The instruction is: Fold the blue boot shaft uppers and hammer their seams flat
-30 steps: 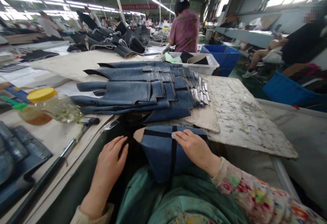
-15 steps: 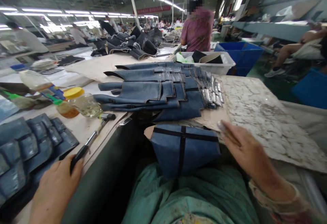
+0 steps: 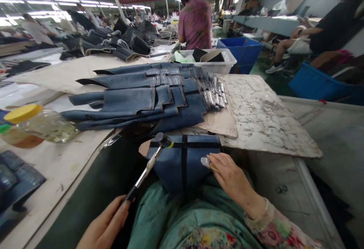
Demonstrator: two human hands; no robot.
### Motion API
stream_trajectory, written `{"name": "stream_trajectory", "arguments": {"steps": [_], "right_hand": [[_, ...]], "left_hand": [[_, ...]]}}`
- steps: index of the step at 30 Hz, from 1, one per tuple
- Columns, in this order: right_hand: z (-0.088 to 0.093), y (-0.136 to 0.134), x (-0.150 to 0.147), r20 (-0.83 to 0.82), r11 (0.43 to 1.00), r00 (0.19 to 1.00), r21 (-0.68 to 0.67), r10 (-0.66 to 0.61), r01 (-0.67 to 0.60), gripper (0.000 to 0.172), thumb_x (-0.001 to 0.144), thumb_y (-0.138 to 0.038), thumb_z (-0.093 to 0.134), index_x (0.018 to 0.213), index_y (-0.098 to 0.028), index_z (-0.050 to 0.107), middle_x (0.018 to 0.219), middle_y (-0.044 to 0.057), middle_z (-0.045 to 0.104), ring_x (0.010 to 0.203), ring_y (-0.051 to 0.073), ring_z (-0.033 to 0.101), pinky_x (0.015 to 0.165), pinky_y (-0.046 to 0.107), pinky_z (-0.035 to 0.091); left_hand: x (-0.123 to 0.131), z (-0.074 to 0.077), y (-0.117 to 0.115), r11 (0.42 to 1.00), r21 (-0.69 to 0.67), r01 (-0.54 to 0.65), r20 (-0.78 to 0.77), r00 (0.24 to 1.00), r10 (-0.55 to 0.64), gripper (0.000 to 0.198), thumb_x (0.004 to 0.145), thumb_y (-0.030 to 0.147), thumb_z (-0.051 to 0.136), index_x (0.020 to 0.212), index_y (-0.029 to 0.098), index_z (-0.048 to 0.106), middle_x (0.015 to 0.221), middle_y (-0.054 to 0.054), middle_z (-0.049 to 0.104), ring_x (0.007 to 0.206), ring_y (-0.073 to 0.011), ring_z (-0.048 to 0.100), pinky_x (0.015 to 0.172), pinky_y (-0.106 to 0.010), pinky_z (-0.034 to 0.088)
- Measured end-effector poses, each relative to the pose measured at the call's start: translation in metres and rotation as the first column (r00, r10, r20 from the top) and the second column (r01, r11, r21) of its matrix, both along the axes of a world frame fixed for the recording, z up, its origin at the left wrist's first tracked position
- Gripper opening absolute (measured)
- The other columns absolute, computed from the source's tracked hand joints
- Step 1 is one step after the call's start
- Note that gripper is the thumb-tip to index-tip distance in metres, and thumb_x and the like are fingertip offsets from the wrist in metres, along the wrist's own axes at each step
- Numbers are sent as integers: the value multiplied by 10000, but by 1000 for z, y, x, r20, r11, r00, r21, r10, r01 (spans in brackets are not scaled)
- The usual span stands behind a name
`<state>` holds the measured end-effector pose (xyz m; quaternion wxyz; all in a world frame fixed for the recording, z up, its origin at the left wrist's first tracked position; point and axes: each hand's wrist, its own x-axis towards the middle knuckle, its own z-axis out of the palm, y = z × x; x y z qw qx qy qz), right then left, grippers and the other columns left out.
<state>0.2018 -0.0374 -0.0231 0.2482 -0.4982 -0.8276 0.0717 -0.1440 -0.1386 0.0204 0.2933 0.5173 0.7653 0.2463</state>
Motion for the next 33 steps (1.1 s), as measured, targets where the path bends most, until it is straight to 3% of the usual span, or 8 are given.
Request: {"name": "stream_trajectory", "arguments": {"steps": [3, 5, 9, 15, 20, 25, 30, 33], "right_hand": [[0, -2, -1, -7, 1000, 1000, -13, 5, -5, 393, 842, -97, 418, 1204, -189, 541, 1167, 72, 585, 1083, 221, 504, 958, 408, 474], [0, -3, -1, -14, 1000, 1000, -26, 0, 0, 400, 839, -94, 419, 1209, -187, 537, 1177, 72, 579, 1094, 222, 495, 965, 408, 470], [0, -3, 0, -7, 999, 1000, -38, -14, 14, 415, 820, -70, 429, 1206, -172, 540, 1181, 73, 576, 1110, 221, 481, 975, 398, 466], [-2, -2, 0, -1, 1000, 1000, -18, -15, 15, 420, 818, -85, 443, 1220, -170, 533, 1175, 78, 580, 1097, 224, 488, 957, 404, 479], [-3, -2, 0, -20, 1000, 1000, -3, -20, 19, 436, 809, -85, 440, 1219, -198, 534, 1154, 74, 587, 1083, 219, 505, 940, 402, 490], [-2, -2, 1, -16, 1000, 1000, -10, -10, 10, 441, 806, -72, 433, 1219, -190, 529, 1160, 71, 580, 1085, 224, 492, 959, 412, 473], [-2, -1, 1, -22, 1000, 1000, -16, -6, 6, 423, 813, -69, 427, 1207, -180, 534, 1158, 71, 578, 1076, 220, 491, 951, 404, 478], [-2, -1, 0, -27, 1000, 1000, -6, -8, 8, 410, 819, -81, 432, 1202, -179, 539, 1150, 73, 582, 1071, 224, 494, 949, 406, 479]], "left_hand": [[27, 7, 11, 996, -41, 80, 174, 982, -72, 540, 772, 669, 402, 1047, 241, 584, 822, -13, 704, 706, -190, 664, 627, -257, 546], [34, 6, 20, 992, -17, 128, 106, 986, -126, 463, 801, 602, 424, 1072, 256, 569, 886, -13, 707, 775, -192, 672, 693, -257, 543], [37, -4, 37, 967, -98, 233, -88, 966, -242, 303, 847, 478, 415, 964, 266, 597, 811, -3, 721, 787, -202, 690, 674, -255, 542], [34, 4, 34, 971, -19, 236, -154, 959, -237, 385, 860, 502, 371, 1103, 253, 537, 979, -1, 707, 927, -178, 664, 741, -202, 519], [35, 6, 37, 938, -196, 287, -131, 940, -315, 366, 878, 496, 339, 1052, 254, 552, 949, 2, 712, 889, -171, 674, 743, -199, 514], [28, 2, 34, 967, -97, 237, -191, 949, -252, 446, 864, 536, 332, 1162, 254, 507, 1038, -4, 695, 946, -176, 658, 790, -205, 504], [27, -1, 31, 939, -222, 264, -183, 934, -306, 415, 868, 524, 337, 1109, 258, 545, 1047, 0, 699, 986, -175, 648, 812, -207, 502], [28, 1, 31, 956, -137, 261, -207, 936, -285, 457, 863, 535, 317, 1167, 258, 517, 1105, -9, 678, 999, -173, 642, 821, -216, 501]]}}
